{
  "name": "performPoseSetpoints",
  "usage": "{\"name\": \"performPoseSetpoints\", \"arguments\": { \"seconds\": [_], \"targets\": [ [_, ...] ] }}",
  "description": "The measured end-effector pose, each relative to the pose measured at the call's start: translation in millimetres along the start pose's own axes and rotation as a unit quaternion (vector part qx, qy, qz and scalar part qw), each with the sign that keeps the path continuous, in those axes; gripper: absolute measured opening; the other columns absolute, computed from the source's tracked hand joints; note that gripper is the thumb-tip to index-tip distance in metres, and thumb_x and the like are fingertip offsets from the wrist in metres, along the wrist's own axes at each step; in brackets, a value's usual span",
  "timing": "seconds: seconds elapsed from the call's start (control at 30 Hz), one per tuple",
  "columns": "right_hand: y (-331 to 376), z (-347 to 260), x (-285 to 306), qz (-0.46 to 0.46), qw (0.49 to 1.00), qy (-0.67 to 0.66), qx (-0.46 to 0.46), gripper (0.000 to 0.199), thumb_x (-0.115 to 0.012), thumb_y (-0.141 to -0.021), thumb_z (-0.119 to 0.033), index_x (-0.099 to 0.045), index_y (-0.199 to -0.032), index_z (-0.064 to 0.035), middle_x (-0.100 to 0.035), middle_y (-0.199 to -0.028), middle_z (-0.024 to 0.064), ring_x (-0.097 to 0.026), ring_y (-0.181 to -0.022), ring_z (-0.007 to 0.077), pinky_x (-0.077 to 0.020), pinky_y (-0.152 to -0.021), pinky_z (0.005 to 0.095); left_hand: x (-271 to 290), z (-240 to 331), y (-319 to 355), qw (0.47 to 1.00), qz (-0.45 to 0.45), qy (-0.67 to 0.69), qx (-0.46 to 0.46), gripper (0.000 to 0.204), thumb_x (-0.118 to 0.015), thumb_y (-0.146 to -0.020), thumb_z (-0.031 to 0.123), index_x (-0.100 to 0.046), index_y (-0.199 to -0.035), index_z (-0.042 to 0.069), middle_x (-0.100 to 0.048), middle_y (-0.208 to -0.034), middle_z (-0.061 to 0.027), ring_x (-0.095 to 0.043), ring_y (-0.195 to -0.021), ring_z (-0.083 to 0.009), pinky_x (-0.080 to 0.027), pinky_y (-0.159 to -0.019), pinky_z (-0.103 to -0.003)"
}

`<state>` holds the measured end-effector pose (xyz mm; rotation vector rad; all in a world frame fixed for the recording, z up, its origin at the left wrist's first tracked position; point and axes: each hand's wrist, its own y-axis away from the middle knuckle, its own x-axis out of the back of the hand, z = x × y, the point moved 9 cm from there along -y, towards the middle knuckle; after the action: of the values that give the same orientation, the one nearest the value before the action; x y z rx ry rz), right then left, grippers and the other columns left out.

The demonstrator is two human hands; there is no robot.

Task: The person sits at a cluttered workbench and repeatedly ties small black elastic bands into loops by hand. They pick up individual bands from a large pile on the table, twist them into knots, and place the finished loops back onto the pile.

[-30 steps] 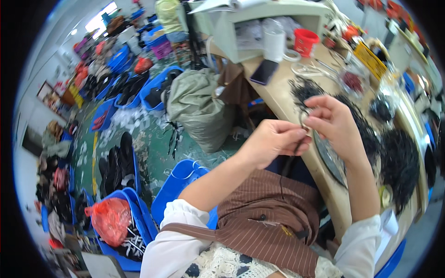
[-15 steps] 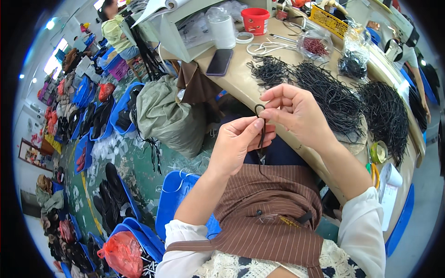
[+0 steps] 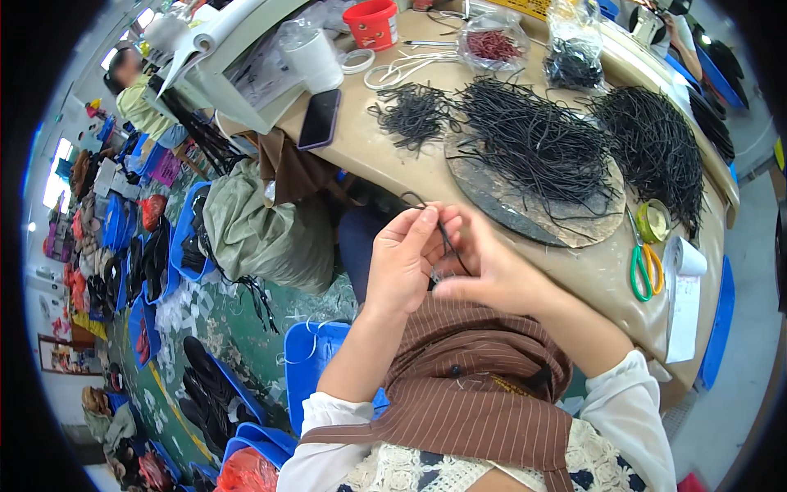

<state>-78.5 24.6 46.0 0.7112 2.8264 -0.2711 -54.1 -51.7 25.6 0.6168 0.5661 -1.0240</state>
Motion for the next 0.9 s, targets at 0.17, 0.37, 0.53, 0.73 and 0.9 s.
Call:
{"name": "performPoseSetpoints", "arguments": {
  "seconds": [0.17, 0.37, 0.53, 0.73, 0.9],
  "targets": [
    [36, -5, 55, 0.063, 0.986, 0.061, -0.145, 0.01, -0.061, -0.076, 0.001, -0.062, -0.085, 0.0031, -0.06, -0.075, 0.0039, -0.055, -0.063, 0.0062, -0.0438, -0.054, 0.019, 16, -25, 3, 0.981, -0.091, -0.041, 0.163, 0.018, -0.054, -0.086, 0.013, -0.056, -0.097, 0.0, -0.062, -0.084, -0.0073, -0.061, -0.076, -0.0138, -0.052, -0.066, -0.026],
    [30, -56, 59, 0.011, 0.929, 0.368, 0.044, 0.012, -0.066, -0.069, -0.003, -0.065, -0.081, -0.0049, -0.061, -0.073, 0.0061, -0.058, -0.066, 0.0177, -0.0435, -0.059, 0.027, -9, -72, 23, 0.953, -0.087, -0.046, 0.287, 0.018, -0.054, -0.086, 0.014, -0.059, -0.095, 0.0, -0.062, -0.085, -0.0082, -0.061, -0.075, -0.0131, -0.053, -0.065, -0.025],
    [28, -57, 64, 0.04, 0.882, 0.459, 0.094, 0.01, -0.066, -0.068, -0.007, -0.063, -0.077, -0.0072, -0.06, -0.072, 0.0034, -0.057, -0.069, 0.0199, -0.0391, -0.064, 0.0297, -7, -84, 19, 0.957, -0.051, -0.072, 0.277, 0.016, -0.056, -0.085, 0.014, -0.061, -0.088, 0.0, -0.062, -0.083, -0.0088, -0.06, -0.074, -0.0136, -0.052, -0.063, -0.026],
    [33, -65, 70, 0.039, 0.865, 0.483, 0.128, 0.01, -0.068, -0.066, -0.008, -0.064, -0.074, -0.0097, -0.06, -0.071, 0.0012, -0.057, -0.067, 0.0172, -0.0388, -0.067, 0.0287, -10, -81, 14, 0.975, -0.086, -0.075, 0.19, 0.032, -0.056, -0.083, 0.003, -0.05, -0.114, -0.002, -0.063, -0.082, -0.0106, -0.059, -0.069, -0.0117, -0.049, -0.064, -0.021],
    [36, -97, 70, -0.004, 0.856, 0.49, 0.163, 0.009, -0.069, -0.066, -0.008, -0.065, -0.074, -0.0094, -0.062, -0.072, 0.0014, -0.059, -0.066, 0.0138, -0.0409, -0.069, 0.0261, -34, -79, 24, 0.941, -0.198, -0.193, 0.196, 0.068, -0.055, -0.081, -0.002, -0.013, -0.134, -0.002, -0.063, -0.082, -0.0145, -0.06, -0.072, -0.0137, -0.047, -0.066, -0.023]
  ]
}}
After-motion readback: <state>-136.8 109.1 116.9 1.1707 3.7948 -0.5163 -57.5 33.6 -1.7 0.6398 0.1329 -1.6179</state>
